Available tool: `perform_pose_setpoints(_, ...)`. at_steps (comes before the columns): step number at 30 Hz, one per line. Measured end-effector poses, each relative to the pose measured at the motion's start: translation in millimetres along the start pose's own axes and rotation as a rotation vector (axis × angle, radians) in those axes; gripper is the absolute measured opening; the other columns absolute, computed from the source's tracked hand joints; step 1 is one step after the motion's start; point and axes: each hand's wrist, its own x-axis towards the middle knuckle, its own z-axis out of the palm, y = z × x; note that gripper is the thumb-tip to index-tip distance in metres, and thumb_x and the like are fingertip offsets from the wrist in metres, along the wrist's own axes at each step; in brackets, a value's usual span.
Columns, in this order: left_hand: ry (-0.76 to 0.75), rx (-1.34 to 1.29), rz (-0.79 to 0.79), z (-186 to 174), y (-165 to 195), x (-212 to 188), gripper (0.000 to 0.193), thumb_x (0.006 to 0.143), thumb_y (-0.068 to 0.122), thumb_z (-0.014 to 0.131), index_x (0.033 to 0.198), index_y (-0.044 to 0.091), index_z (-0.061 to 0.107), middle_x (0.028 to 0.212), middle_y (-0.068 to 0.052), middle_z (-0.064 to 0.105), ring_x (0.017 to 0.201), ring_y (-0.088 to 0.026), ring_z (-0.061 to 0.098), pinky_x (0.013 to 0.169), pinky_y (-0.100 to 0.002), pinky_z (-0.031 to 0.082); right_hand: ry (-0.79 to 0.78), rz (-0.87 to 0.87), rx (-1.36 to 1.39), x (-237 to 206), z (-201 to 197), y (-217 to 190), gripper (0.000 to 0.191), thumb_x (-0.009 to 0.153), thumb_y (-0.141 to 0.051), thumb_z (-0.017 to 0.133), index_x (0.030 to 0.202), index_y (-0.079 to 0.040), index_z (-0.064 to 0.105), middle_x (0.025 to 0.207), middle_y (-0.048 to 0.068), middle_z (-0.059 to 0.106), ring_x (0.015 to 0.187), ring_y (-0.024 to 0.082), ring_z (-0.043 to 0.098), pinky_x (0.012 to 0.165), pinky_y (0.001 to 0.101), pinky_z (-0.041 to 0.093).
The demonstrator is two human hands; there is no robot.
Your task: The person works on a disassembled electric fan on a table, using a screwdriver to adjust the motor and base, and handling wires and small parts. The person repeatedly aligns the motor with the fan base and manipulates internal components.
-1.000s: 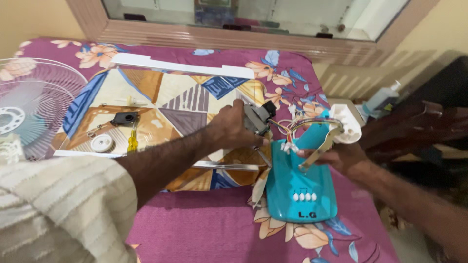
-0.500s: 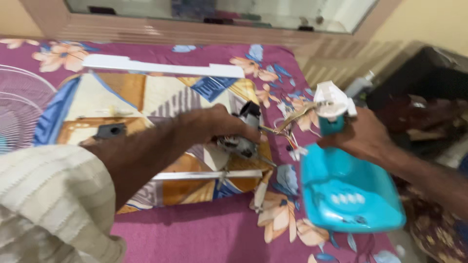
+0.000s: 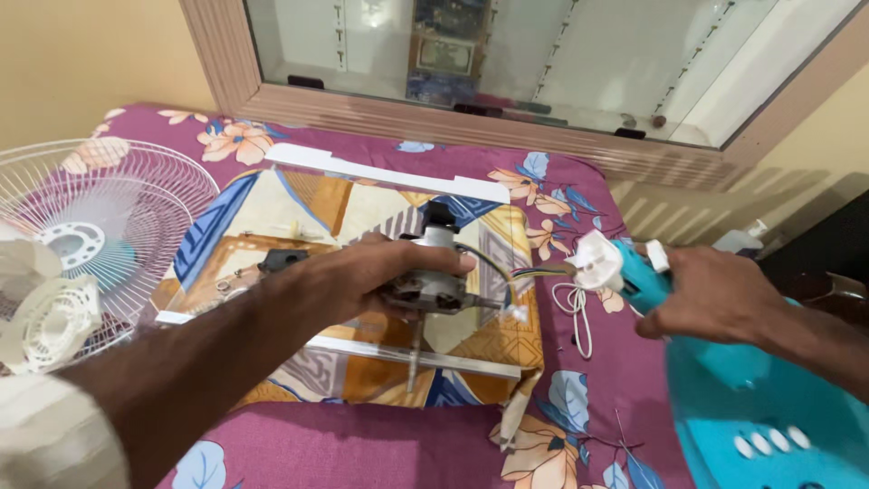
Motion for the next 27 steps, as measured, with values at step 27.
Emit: perform_pose_setpoints(27, 0.291, 0.212, 0.176, -6.2, 74.1, -63.8, 0.041, 0.063, 0.038, 0.084, 0.091, 0.008, 0.078, 0.083, -0.011, 0.078, 0.069, -0.018, 0.069, 0.06, -0.031, 0.049, 0.249, -0.321, 0.057, -4.9, -53.4, -11.7, 0.087, 0.059, -0.046, 0.092, 0.139, -0.04, 0.058, 0.086, 0.004, 0.08, 0.084, 0.025, 0.076, 0.079, 0.0422, 0.06)
